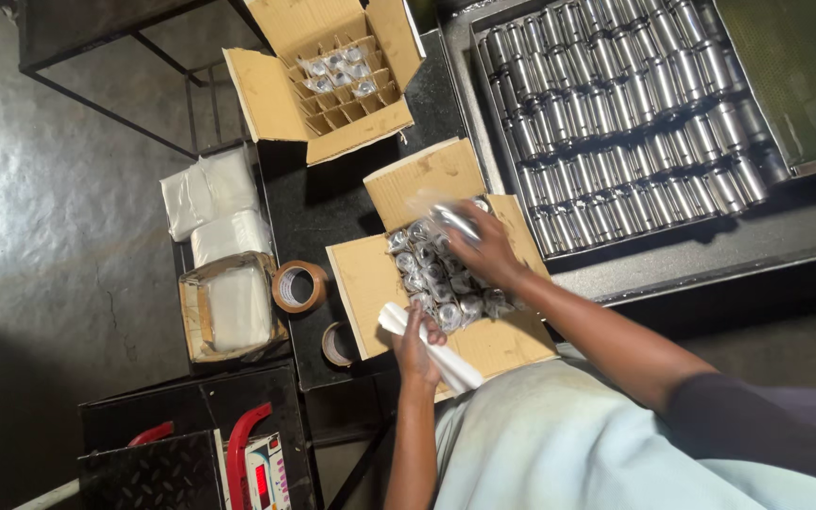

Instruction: The person wraps cylindrical metal parts in plastic sleeves and places them one at a time into the compartments of a partitioned cardboard box. When a box is filled, the person folds it closed and seals it with tape, then continues packing parts into another box.

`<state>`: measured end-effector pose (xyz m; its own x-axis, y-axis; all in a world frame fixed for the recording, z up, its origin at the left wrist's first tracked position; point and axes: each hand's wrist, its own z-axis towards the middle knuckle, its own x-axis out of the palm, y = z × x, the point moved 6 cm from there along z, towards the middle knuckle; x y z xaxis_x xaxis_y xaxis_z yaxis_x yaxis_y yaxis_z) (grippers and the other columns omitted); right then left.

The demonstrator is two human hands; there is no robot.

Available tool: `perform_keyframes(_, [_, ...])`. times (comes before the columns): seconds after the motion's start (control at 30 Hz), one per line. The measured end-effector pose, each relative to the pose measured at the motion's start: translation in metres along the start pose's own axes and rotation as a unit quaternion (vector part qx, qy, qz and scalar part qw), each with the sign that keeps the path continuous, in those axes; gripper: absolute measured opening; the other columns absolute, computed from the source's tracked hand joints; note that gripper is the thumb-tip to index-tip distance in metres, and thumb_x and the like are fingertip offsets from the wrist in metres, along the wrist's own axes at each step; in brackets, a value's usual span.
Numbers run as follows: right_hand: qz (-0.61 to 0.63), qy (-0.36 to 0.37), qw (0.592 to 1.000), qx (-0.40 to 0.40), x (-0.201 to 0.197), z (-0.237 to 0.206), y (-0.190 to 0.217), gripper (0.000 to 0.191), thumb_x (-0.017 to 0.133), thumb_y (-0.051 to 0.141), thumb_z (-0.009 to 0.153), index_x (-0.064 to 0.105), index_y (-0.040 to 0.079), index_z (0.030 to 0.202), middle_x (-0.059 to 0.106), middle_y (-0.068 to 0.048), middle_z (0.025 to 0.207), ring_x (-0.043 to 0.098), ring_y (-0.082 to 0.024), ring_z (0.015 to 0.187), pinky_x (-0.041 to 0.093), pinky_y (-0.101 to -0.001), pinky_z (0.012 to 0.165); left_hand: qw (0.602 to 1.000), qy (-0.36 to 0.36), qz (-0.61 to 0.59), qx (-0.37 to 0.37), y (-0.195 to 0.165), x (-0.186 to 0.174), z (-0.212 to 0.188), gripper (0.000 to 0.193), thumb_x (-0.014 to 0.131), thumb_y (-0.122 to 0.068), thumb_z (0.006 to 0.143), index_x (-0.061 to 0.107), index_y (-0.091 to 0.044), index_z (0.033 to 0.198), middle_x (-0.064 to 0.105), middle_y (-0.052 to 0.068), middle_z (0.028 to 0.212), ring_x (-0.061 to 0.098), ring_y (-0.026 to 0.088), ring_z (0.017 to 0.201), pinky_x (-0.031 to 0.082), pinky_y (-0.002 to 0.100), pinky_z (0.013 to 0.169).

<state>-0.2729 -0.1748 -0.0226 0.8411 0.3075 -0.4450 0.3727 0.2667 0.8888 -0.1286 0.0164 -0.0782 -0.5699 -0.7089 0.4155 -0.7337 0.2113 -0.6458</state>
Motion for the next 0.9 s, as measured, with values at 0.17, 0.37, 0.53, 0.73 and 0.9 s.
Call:
perform_keyframes(0.17, [0.028,0.24,0.97,0.039,0.021,0.048,-0.02,0.095,0.075,0.014,0.071,0.026,0.004,0.151,0.042,-0.032,0.144,0.069,-0.032,0.099,0.063,-0.0374,0.077,0.985,0.168,-0.001,-0.022,0.002,0.02,-0.009,0.023,0.063,-0.017,0.093,0.06,-0.006,0.112,0.065,0.014,0.094,0.065,0.02,0.076,0.056,0.035,0.07])
perform_keyframes(0.37, [0.078,0.322,0.925,0.188,0.021,0.038,-0.032,0.065,0.067,0.025,0.085,0.041,0.01,0.143,0.057,-0.026,0.124,0.073,-0.032,0.09,0.061,-0.0397,0.078,0.983,0.173,-0.019,-0.055,0.016,0.035,-0.003,0.02,0.059,-0.016,0.098,0.058,-0.001,0.111,0.069,0.023,0.111,0.072,0.03,0.09,0.06,0.044,0.085])
perform_keyframes(0.53, [-0.21,0.177,0.957,0.093,0.05,0.068,-0.008,0.038,0.069,0.023,0.086,0.064,0.002,0.118,0.074,-0.023,0.096,0.074,-0.035,0.088,0.059,-0.0434,0.083,0.98,0.188,0.006,-0.058,0.037,0.052,-0.001,0.024,0.061,-0.016,0.099,0.058,0.002,0.115,0.069,0.025,0.106,0.071,0.032,0.089,0.059,0.046,0.084])
perform_keyframes(0.73, [-0.132,0.16,0.973,0.099,0.058,0.075,-0.012,0.051,0.085,0.03,0.072,0.059,-0.002,0.103,0.072,-0.024,0.089,0.071,-0.039,0.084,0.059,-0.0453,0.078,0.983,0.174,-0.023,-0.061,0.027,0.036,-0.01,0.035,0.062,-0.017,0.097,0.056,0.003,0.126,0.068,0.024,0.105,0.07,0.034,0.092,0.059,0.047,0.085])
perform_keyframes(0.9, [-0.21,0.074,0.974,0.051,0.016,0.086,-0.02,0.032,0.083,0.03,0.076,0.066,0.007,0.09,0.074,-0.018,0.089,0.071,-0.034,0.085,0.057,-0.0434,0.08,0.976,0.207,0.007,-0.074,0.021,0.03,-0.015,0.04,0.057,-0.02,0.099,0.053,0.007,0.129,0.07,0.025,0.113,0.07,0.039,0.106,0.059,0.051,0.09])
